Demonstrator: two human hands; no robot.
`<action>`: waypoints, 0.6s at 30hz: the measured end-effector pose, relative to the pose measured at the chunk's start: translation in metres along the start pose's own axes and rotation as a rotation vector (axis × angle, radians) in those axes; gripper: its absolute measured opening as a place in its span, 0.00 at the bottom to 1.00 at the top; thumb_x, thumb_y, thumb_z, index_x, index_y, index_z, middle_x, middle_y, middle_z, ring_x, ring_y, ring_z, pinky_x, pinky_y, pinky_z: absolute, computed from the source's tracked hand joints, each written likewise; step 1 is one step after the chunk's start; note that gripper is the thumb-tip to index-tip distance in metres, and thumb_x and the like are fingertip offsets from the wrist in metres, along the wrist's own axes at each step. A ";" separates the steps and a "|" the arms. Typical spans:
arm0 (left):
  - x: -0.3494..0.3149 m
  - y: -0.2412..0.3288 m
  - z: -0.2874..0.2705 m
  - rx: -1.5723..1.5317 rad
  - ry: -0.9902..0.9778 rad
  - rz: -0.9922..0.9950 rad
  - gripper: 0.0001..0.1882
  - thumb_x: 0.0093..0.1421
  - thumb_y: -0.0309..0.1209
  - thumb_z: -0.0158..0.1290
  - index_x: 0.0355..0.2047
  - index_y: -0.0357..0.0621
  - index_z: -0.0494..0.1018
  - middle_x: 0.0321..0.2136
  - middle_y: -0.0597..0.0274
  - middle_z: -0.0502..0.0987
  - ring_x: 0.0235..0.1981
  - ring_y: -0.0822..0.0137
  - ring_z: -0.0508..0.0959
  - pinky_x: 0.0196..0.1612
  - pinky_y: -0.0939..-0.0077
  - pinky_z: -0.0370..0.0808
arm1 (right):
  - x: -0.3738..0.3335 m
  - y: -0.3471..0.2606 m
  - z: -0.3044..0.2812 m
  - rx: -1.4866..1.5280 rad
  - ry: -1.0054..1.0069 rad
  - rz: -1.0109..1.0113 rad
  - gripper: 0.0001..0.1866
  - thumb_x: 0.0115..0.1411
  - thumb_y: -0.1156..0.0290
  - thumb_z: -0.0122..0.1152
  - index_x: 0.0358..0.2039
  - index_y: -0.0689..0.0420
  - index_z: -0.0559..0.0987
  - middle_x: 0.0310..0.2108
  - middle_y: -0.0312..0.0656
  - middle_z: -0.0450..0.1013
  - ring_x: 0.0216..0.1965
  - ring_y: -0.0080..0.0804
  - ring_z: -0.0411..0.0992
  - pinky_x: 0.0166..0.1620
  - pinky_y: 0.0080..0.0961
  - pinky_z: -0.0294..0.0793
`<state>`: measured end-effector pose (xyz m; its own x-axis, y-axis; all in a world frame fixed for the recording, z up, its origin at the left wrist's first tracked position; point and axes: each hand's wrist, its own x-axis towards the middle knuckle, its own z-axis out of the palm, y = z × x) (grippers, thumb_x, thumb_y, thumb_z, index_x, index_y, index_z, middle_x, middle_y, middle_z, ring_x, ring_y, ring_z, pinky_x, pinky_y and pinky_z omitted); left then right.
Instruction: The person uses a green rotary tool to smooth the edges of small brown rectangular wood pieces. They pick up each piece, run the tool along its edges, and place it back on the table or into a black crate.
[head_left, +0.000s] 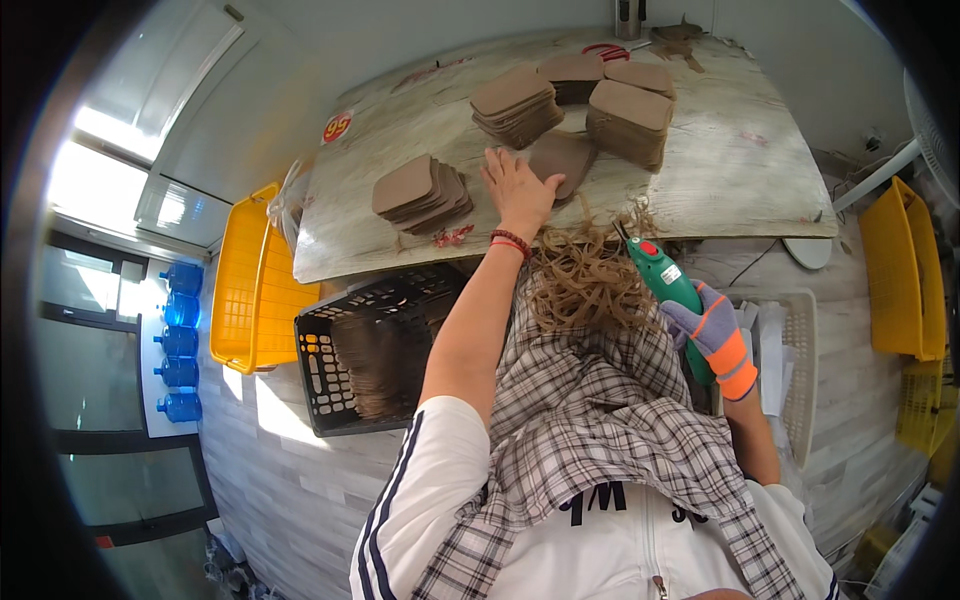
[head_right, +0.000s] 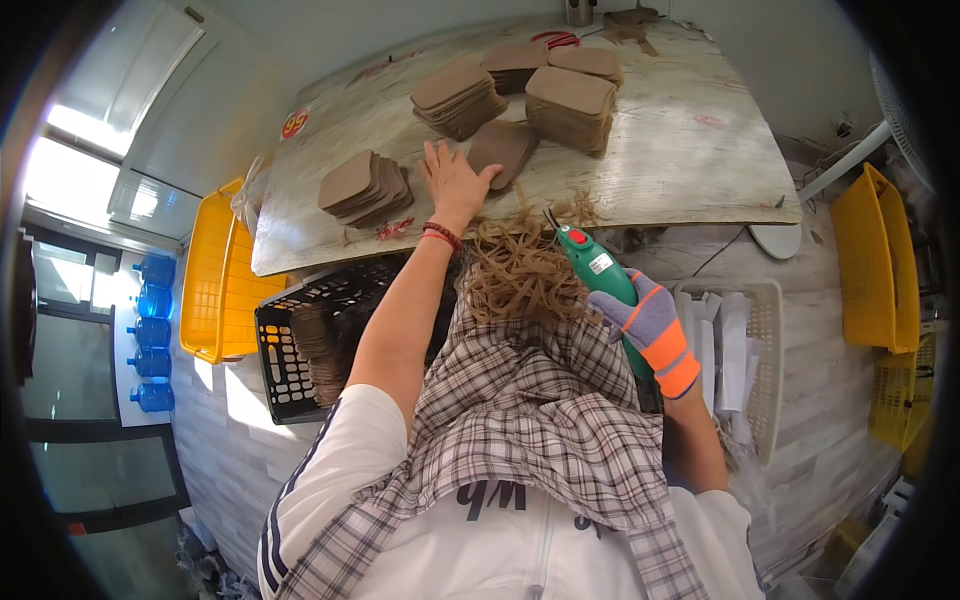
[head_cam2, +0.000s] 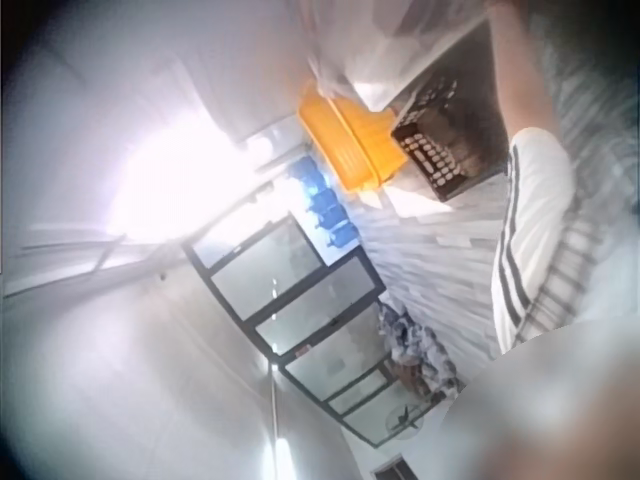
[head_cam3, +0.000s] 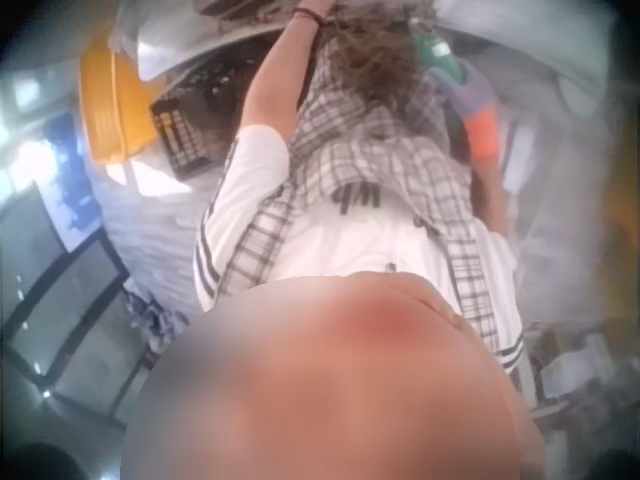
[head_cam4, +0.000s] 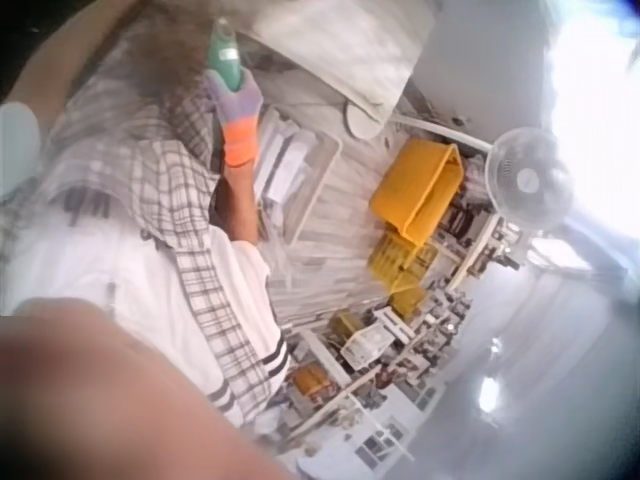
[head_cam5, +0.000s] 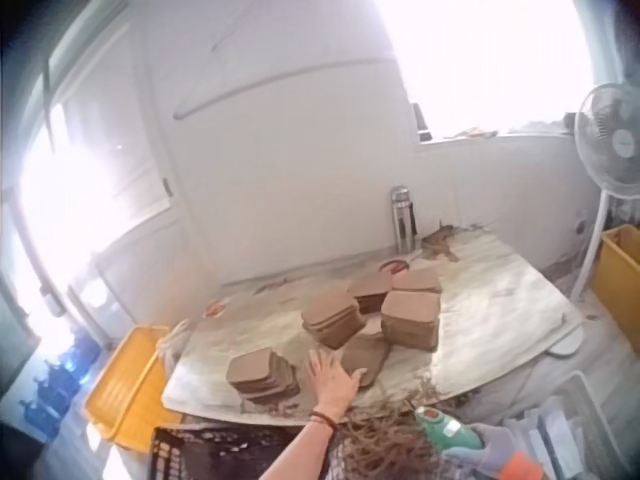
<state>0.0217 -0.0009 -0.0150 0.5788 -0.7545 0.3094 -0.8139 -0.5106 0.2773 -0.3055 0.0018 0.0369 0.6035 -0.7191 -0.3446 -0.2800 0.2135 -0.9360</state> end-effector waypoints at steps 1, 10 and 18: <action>-0.002 0.004 0.004 -0.026 -0.072 -0.090 0.36 0.55 0.52 0.54 0.52 0.30 0.67 0.61 0.42 0.54 0.66 0.45 0.42 0.66 0.51 0.39 | -0.003 0.001 -0.002 0.007 0.000 0.000 0.21 0.55 0.68 0.65 0.44 0.65 0.70 0.21 0.37 0.71 0.16 0.19 0.68 0.18 0.18 0.68; -0.024 0.029 0.001 -0.771 0.157 -0.178 0.20 0.48 0.26 0.63 0.38 0.34 0.68 0.48 0.50 0.68 0.54 0.54 0.65 0.55 0.57 0.63 | -0.008 -0.001 -0.002 -0.023 0.071 -0.043 0.21 0.54 0.67 0.66 0.43 0.65 0.72 0.21 0.35 0.72 0.17 0.17 0.67 0.20 0.17 0.67; -0.050 0.089 -0.049 -2.194 0.121 -0.467 0.17 0.55 0.19 0.56 0.45 0.40 0.68 0.42 0.61 0.74 0.45 0.63 0.74 0.48 0.69 0.74 | -0.007 -0.015 0.003 0.019 0.174 -0.128 0.21 0.54 0.65 0.66 0.42 0.64 0.72 0.21 0.35 0.72 0.17 0.16 0.68 0.19 0.16 0.66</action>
<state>-0.0771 0.0120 0.0383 0.7223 -0.6902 -0.0442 0.5894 0.5809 0.5615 -0.3034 0.0059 0.0537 0.4951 -0.8440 -0.2064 -0.1942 0.1240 -0.9731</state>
